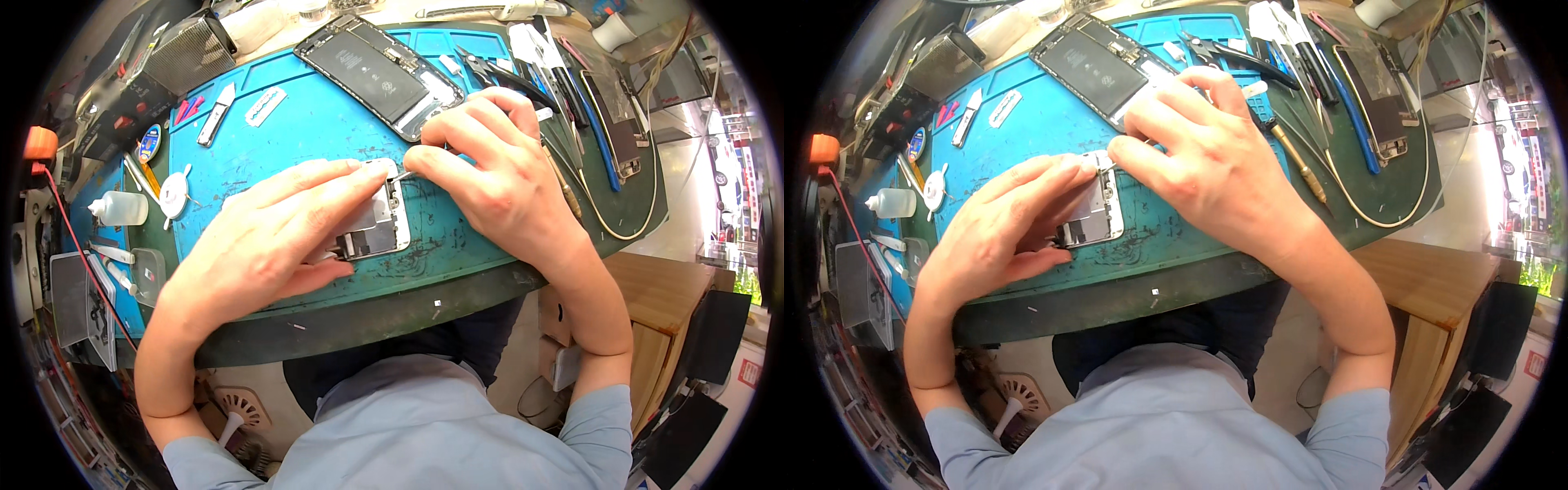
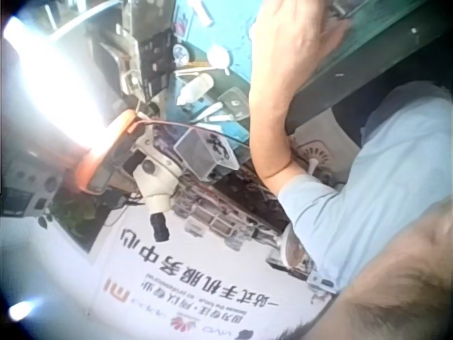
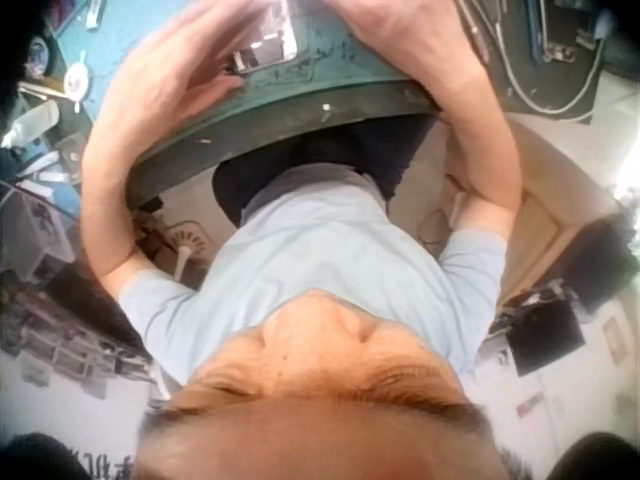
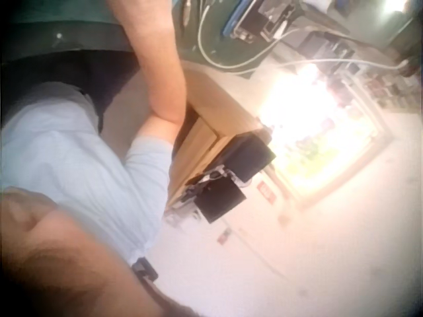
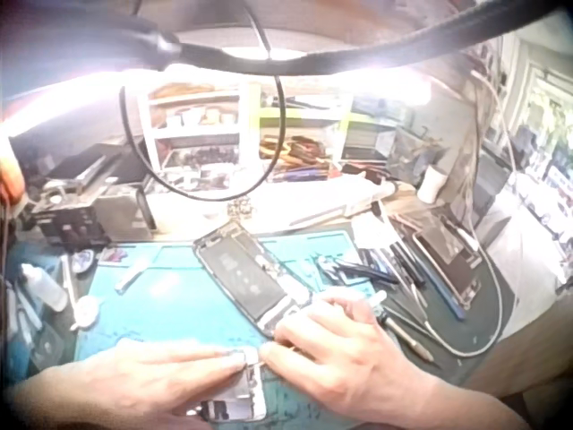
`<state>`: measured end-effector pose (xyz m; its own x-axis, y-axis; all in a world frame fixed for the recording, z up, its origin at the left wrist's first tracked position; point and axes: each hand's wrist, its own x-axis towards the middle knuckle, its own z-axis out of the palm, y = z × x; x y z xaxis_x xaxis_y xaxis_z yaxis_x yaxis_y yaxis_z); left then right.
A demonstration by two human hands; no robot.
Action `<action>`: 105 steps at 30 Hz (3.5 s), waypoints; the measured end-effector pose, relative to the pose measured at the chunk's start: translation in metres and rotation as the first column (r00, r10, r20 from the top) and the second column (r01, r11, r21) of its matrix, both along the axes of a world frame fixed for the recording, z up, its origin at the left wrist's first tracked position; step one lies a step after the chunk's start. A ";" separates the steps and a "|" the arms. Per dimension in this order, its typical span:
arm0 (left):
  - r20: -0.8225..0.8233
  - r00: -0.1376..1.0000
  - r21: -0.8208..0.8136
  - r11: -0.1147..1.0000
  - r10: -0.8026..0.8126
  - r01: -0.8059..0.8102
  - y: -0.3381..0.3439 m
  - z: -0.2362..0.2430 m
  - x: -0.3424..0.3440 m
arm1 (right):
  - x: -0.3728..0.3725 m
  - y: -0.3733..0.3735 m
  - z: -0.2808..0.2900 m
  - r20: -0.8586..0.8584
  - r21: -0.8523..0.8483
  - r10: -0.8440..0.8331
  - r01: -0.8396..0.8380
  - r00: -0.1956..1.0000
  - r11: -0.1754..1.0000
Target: The person uses a screwdriver and tweezers to remove screws and small components from a disassembled smartphone chassis on a workbench. They carefully manipulate the internal parts, occasionally picking up and placing down tools and components.
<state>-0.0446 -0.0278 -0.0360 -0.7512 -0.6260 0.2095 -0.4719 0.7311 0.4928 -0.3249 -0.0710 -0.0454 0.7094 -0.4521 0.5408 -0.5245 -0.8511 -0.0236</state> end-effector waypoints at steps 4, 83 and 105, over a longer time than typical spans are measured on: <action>0.030 0.998 0.040 0.998 -0.058 0.056 -0.004 0.008 0.006 | -0.002 0.006 -0.001 0.035 0.069 0.000 -0.002 0.999 0.998; -0.043 0.998 -0.045 0.998 -0.034 0.032 -0.001 -0.003 0.008 | 0.024 0.046 0.029 -0.230 0.056 -0.198 0.216 0.953 0.975; -0.040 0.999 0.007 1.000 -0.018 0.018 0.000 -0.005 0.010 | 0.014 0.020 0.031 -0.214 0.207 -0.010 0.055 0.977 0.977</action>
<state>-0.0350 -0.0282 -0.0410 -0.7535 -0.6140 0.2350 -0.4384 0.7356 0.5164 -0.3113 -0.0512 -0.0149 0.7799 -0.5642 0.2710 -0.5639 -0.8212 -0.0870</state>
